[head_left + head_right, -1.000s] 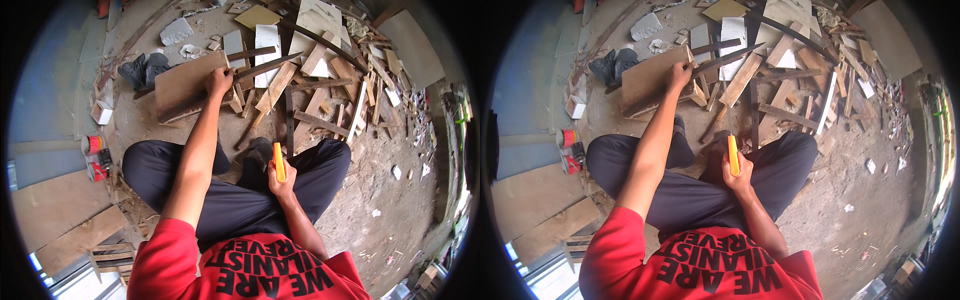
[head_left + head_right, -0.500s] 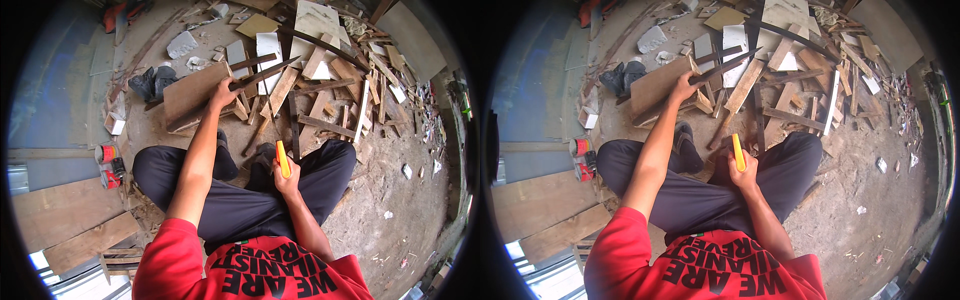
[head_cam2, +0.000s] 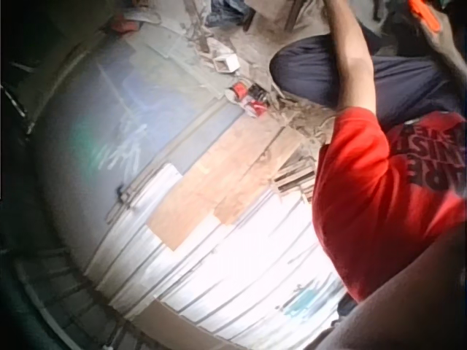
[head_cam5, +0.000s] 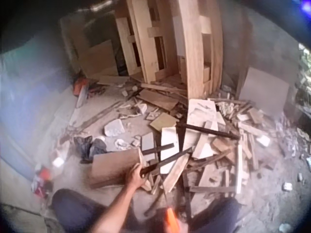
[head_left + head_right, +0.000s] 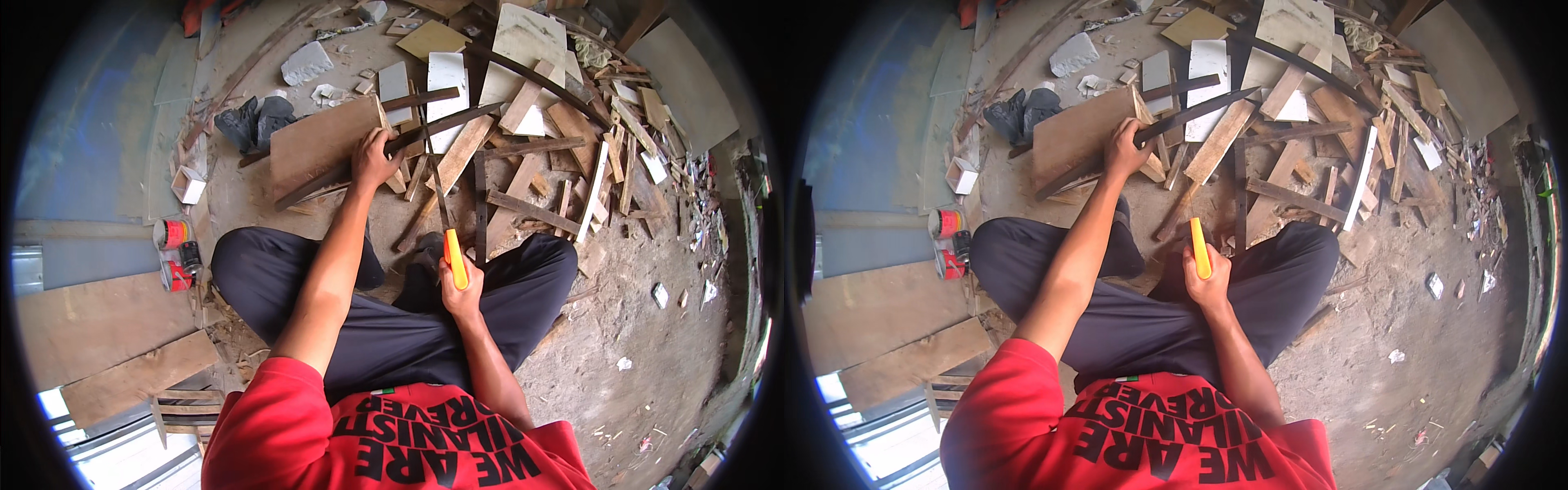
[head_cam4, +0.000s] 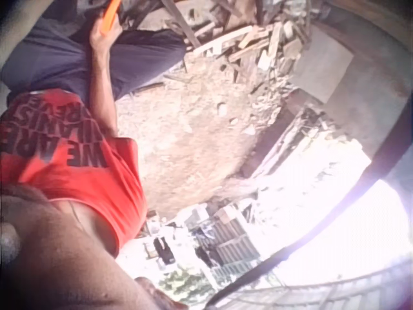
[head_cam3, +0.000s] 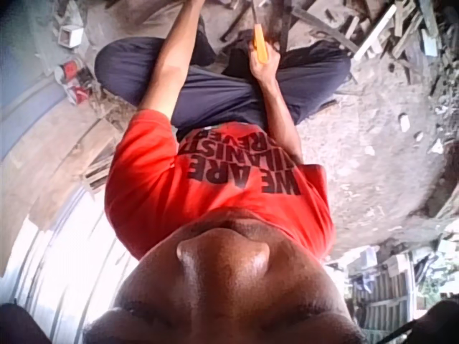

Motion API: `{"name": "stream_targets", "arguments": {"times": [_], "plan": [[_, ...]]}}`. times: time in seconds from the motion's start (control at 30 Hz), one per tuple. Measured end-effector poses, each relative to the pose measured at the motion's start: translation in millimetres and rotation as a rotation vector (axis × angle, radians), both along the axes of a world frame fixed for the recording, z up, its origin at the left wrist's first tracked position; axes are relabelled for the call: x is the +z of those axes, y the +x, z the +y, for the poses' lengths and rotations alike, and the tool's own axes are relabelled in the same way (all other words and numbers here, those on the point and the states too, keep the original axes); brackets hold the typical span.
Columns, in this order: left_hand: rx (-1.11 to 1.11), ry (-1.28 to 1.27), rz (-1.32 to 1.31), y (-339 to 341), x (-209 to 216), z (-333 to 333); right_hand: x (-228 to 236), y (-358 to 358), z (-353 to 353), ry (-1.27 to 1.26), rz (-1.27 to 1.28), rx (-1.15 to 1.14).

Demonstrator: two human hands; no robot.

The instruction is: The person sits on the floor and uses a hand saw to cut a piece of wood resting on a makeshift support. The person maintains a steady sawing motion throughout the clip.

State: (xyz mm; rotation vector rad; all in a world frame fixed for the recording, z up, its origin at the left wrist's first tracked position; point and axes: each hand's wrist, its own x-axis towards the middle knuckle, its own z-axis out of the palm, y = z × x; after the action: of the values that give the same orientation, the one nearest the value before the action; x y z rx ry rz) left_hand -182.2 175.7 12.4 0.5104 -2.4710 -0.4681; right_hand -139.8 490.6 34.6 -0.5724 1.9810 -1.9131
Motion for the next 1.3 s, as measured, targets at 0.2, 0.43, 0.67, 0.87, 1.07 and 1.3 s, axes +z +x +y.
{"name": "stream_targets", "arguments": {"times": [0.2,0.43,0.67,0.87,1.07,1.3], "plan": [[0.022,-0.084,0.052,10.8,-13.1,22.5,-2.6,-2.3,0.3,-0.003,0.029,-0.008],[-0.074,-0.109,0.079,16.4,-15.2,4.9,9.9,0.3,-0.3,0.0,-0.006,0.033],[0.048,-0.204,0.044,23.2,-20.0,10.3,18.6,-1.0,-25.8,0.061,0.033,0.084],[0.24,-0.198,0.088,18.6,-35.2,30.7,14.4,-4.8,-49.3,0.079,0.096,0.129],[0.1,-0.166,0.187,23.8,-25.8,18.3,12.4,-7.3,-65.6,0.123,0.091,0.135],[0.017,-0.174,0.086,30.0,-17.9,5.6,17.3,-2.1,-73.6,0.138,0.073,0.117]]}}
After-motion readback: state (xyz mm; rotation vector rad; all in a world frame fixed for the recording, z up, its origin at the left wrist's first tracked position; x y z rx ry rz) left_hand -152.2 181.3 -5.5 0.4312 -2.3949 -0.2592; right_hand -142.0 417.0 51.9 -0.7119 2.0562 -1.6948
